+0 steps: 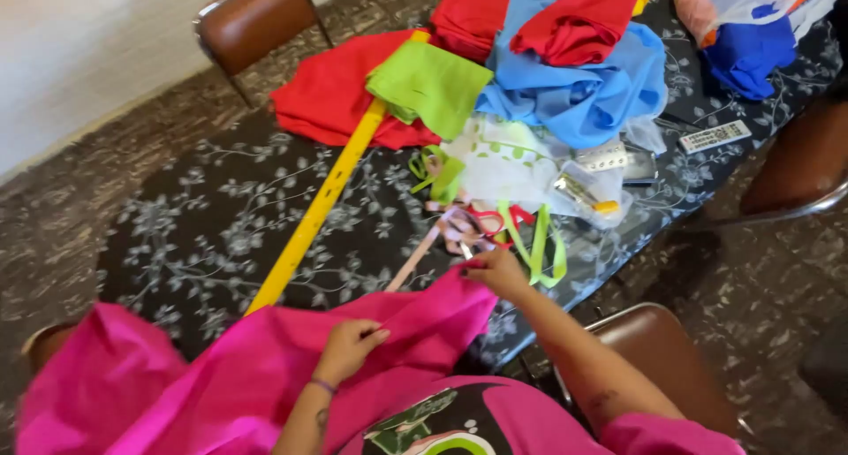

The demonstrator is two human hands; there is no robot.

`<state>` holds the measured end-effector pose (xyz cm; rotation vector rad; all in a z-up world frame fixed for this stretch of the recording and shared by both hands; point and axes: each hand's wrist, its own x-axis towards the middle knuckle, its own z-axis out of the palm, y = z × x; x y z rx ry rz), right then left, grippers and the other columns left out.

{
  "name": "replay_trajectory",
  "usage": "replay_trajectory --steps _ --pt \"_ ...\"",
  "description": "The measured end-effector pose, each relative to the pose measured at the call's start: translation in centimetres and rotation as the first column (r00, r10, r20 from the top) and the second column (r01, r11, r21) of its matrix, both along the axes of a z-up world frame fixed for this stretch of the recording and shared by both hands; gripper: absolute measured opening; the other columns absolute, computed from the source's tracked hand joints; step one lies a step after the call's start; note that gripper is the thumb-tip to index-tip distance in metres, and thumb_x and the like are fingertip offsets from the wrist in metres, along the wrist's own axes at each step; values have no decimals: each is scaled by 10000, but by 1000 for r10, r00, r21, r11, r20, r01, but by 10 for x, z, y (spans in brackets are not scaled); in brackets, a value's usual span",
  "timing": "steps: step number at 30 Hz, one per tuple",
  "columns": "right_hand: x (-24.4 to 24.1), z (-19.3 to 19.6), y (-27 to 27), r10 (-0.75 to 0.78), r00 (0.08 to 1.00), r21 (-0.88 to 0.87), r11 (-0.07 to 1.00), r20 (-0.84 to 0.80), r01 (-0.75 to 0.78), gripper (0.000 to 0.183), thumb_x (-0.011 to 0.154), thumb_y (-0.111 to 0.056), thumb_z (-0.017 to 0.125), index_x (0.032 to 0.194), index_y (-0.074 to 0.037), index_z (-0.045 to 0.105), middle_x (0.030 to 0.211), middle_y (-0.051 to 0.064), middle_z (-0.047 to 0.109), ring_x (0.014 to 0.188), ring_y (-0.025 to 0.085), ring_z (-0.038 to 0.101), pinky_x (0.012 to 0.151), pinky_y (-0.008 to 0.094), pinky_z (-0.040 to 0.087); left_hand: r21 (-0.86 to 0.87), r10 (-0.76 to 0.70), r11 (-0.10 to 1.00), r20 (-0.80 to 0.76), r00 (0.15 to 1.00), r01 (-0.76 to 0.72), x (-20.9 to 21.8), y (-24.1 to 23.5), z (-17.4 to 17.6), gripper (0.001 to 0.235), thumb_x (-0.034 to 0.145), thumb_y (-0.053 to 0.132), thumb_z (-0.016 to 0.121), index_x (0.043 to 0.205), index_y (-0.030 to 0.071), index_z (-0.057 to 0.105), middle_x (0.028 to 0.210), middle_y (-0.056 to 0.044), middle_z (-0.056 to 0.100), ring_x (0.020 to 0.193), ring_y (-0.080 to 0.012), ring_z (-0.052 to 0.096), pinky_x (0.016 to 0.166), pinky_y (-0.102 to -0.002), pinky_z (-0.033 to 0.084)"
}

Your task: The person folds a large piece of pink fabric on a table, then uses scissors to cut along the folded edge. After cutting, the person unfolds the fabric to reveal the cut shape.

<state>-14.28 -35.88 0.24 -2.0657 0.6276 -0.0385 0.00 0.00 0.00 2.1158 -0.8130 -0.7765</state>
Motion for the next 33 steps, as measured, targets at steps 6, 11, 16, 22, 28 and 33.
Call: replay_trajectory --steps 6,11,16,22,28,33 --pt "3 -31 -50 -72 997 246 966 -31 77 180 824 -225 855 986 -156 890 821 78 800 844 230 748 797 394 566 88 157 985 -139 978 -145 -3 -40 -15 183 919 333 823 978 189 920 646 -10 784 676 -131 729 701 -323 577" --pt "0 -12 -98 -193 981 371 910 -12 184 127 863 -278 904 964 -201 906 747 -17 772 749 103 692 716 291 550 97 137 987 -68 988 -130 7 -119 50 157 912 364 843 954 240 931 600 -38 788 638 -144 750 632 -318 570" --pt "-16 -13 -143 -232 972 261 937 -31 232 172 892 -306 868 1041 -231 910 808 74 819 807 243 789 765 395 585 73 104 992 -68 992 -99 13 -179 55 132 928 285 810 969 236 925 643 -34 806 713 -147 776 677 -314 586" --pt "-50 -12 -223 -433 901 3 901 30 433 171 970 -253 782 1099 -302 883 788 -5 811 769 184 785 756 327 593 103 77 993 -136 988 -63 8 -199 45 149 920 276 815 984 204 928 687 -59 830 747 -150 775 705 -345 598" --pt "-62 -43 -287 -246 906 -604 797 -345 -14 194 987 -392 702 1105 -357 852 966 9 841 916 324 809 842 476 662 118 116 989 -216 970 -92 4 -202 45 170 940 235 800 1015 152 928 773 -101 861 803 -202 808 745 -367 609" --pt "-39 -45 -284 -32 837 -644 655 -547 -396 191 924 -288 783 1097 -287 865 970 -22 838 904 220 819 850 383 667 129 142 985 -259 955 -112 2 -195 34 169 935 240 811 1017 148 927 789 -88 869 823 -152 782 770 -350 612"
